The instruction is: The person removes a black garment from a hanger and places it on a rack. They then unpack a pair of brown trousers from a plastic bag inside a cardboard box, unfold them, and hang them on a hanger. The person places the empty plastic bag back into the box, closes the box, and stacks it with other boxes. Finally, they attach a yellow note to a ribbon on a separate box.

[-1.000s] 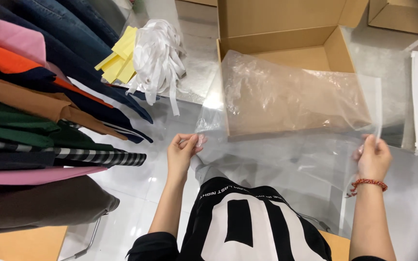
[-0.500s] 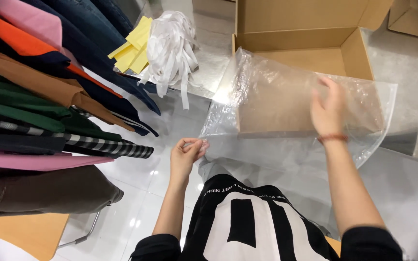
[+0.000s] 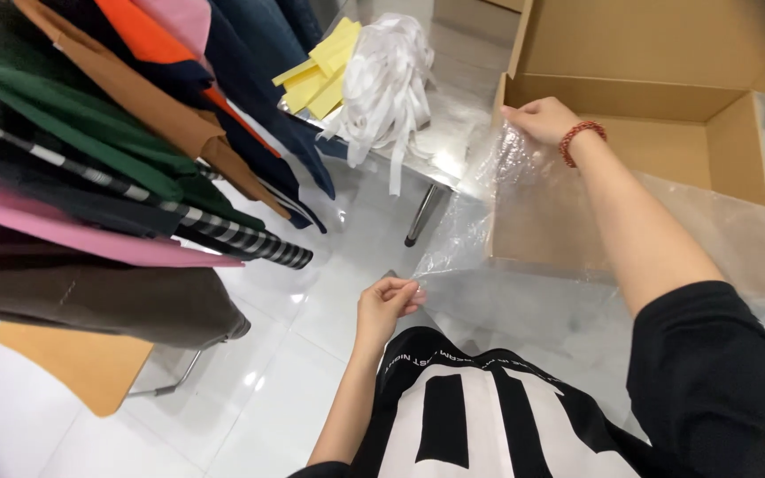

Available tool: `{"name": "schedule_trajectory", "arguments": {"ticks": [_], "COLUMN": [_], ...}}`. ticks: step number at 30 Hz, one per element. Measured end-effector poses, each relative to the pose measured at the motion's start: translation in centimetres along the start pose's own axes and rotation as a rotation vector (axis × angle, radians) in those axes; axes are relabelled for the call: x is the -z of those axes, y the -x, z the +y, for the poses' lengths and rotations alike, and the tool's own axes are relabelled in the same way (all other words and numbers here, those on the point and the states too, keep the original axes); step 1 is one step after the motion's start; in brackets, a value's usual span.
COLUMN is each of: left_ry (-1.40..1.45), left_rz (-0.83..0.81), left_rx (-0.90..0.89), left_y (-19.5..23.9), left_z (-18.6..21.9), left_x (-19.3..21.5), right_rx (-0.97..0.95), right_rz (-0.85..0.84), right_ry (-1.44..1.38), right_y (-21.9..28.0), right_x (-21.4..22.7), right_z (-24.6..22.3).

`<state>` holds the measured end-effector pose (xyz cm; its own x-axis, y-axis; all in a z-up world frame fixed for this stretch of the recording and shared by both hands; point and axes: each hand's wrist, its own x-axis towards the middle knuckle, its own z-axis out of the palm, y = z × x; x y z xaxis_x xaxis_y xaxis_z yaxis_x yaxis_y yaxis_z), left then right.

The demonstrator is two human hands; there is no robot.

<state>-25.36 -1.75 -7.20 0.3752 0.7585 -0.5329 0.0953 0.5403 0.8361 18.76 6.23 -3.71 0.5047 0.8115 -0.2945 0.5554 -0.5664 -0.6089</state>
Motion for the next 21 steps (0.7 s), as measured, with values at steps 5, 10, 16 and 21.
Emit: {"name": "schedule_trajectory", "arguments": {"ticks": [5,10,16,21], "left_ry": [-0.036,-0.101,-0.185,-0.339], "left_rz": [-0.041,-0.073,-0.047,-0.166], "left_rx": [0.019,0.003,-0.07,-0.053], "left_y": [-0.8,0.6,1.6,1.9], "left_z": [-2.5,-0.2,3.5,4.4], "left_x": [0.8,0.3,-0.3,0.9], "right_rx": [0.045,0.087,0.057,0.191], "right_rz": [-0.077,-0.037,0.076,0.206], "right_ry": [-0.01,-0.058,-0.263,-0.304], "right_y": [0.0,4.2,4.2,4.5], "right_x": [0.1,1.6,2.6,2.9], "right_z": [1.6,-1.5,-3.0,-4.2]}}
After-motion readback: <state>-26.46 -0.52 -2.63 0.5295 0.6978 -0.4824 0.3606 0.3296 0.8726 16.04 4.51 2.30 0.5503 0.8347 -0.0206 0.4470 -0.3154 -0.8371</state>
